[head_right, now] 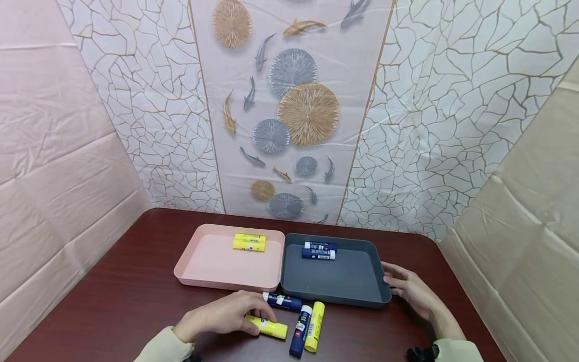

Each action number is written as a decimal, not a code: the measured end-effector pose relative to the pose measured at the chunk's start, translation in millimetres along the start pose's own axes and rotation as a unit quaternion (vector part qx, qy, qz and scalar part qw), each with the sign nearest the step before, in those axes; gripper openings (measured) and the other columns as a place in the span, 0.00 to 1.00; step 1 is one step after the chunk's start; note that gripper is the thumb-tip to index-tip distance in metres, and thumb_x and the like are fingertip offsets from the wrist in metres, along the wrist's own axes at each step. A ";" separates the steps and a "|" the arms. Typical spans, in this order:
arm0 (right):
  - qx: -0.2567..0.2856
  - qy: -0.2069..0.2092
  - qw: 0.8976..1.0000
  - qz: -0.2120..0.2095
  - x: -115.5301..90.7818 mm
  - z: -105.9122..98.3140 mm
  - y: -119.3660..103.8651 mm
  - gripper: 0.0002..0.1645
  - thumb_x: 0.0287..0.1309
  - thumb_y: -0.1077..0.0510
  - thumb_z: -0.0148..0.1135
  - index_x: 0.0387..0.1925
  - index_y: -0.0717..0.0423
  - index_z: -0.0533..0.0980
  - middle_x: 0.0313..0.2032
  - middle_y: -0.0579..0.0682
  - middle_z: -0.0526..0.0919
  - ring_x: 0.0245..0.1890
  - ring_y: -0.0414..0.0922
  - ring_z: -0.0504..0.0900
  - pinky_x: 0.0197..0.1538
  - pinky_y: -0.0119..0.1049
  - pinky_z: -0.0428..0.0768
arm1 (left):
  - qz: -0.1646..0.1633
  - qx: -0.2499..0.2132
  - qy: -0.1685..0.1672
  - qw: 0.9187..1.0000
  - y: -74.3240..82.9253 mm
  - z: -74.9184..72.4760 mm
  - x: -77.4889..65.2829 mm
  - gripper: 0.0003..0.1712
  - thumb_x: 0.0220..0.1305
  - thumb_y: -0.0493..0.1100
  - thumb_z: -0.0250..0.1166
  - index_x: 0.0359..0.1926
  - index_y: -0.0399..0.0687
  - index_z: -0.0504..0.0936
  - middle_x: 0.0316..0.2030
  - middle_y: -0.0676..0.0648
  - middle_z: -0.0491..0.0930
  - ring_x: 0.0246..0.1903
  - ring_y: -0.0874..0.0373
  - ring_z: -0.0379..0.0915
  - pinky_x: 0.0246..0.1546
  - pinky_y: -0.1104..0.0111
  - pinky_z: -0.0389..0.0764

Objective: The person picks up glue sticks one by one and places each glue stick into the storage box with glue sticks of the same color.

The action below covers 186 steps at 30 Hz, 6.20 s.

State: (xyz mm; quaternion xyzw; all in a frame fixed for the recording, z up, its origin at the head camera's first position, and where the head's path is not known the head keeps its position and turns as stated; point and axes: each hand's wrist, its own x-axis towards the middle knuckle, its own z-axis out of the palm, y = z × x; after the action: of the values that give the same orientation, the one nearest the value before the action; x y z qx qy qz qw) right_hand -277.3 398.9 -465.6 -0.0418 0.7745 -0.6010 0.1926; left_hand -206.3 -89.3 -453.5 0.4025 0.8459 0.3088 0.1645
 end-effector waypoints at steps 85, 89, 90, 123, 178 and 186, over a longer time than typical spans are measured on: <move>0.001 0.008 1.000 -0.006 -1.7 -0.1 -2.0 0.44 0.79 0.53 0.55 0.81 0.66 0.46 0.73 0.70 0.60 0.55 0.37 0.81 0.56 0.37 0.81 | -0.066 0.033 0.137 0.988 -37.8 -121.5 3.7 0.20 0.66 0.34 0.71 0.58 0.53 0.86 0.48 0.53 0.83 0.49 0.56 0.77 0.48 0.60 0.78; 0.001 0.006 1.000 -0.008 -1.9 0.2 -1.6 0.44 0.79 0.53 0.54 0.81 0.66 0.46 0.73 0.70 0.60 0.55 0.38 0.81 0.56 0.37 0.81 | -0.064 0.053 0.120 0.989 -40.8 -129.7 12.4 0.21 0.66 0.34 0.71 0.58 0.52 0.86 0.53 0.50 0.83 0.52 0.54 0.78 0.51 0.58 0.79; 0.001 0.008 1.000 -0.007 -1.9 0.3 -1.5 0.44 0.79 0.53 0.55 0.81 0.66 0.46 0.73 0.70 0.60 0.55 0.38 0.81 0.56 0.37 0.81 | -0.067 0.057 0.116 0.989 -42.2 -131.5 14.2 0.20 0.66 0.34 0.71 0.58 0.51 0.86 0.54 0.50 0.83 0.53 0.54 0.78 0.52 0.58 0.80; -0.003 0.007 1.000 -0.009 -2.3 1.0 -0.1 0.44 0.79 0.53 0.55 0.81 0.65 0.47 0.73 0.69 0.61 0.55 0.38 0.81 0.56 0.37 0.81 | -0.120 0.098 0.020 0.988 -77.7 -148.6 58.6 0.19 0.63 0.36 0.76 0.54 0.54 0.90 0.44 0.52 0.86 0.47 0.57 0.79 0.47 0.64 0.81; 0.008 0.005 1.000 -0.007 -2.8 0.1 -1.1 0.44 0.79 0.53 0.55 0.82 0.65 0.46 0.75 0.71 0.58 0.55 0.38 0.81 0.56 0.37 0.81 | -0.158 0.131 -0.001 0.979 -86.1 -125.3 65.2 0.22 0.58 0.30 0.76 0.50 0.54 0.85 0.43 0.46 0.80 0.42 0.55 0.74 0.41 0.62 0.79; 0.002 0.001 1.000 -0.009 -2.3 -0.5 -1.3 0.44 0.79 0.54 0.55 0.81 0.66 0.46 0.71 0.67 0.64 0.55 0.39 0.81 0.56 0.37 0.82 | -0.116 0.108 0.044 0.986 -81.5 -128.4 62.0 0.16 0.63 0.31 0.72 0.49 0.50 0.86 0.44 0.45 0.80 0.42 0.55 0.76 0.44 0.61 0.79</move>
State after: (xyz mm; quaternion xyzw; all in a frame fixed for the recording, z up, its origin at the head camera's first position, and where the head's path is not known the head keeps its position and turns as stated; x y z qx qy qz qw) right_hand -275.6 399.7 -463.7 -0.0479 0.7733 -0.6040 0.1869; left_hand -359.7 -130.4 -411.7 0.3035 0.9215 0.2121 0.1171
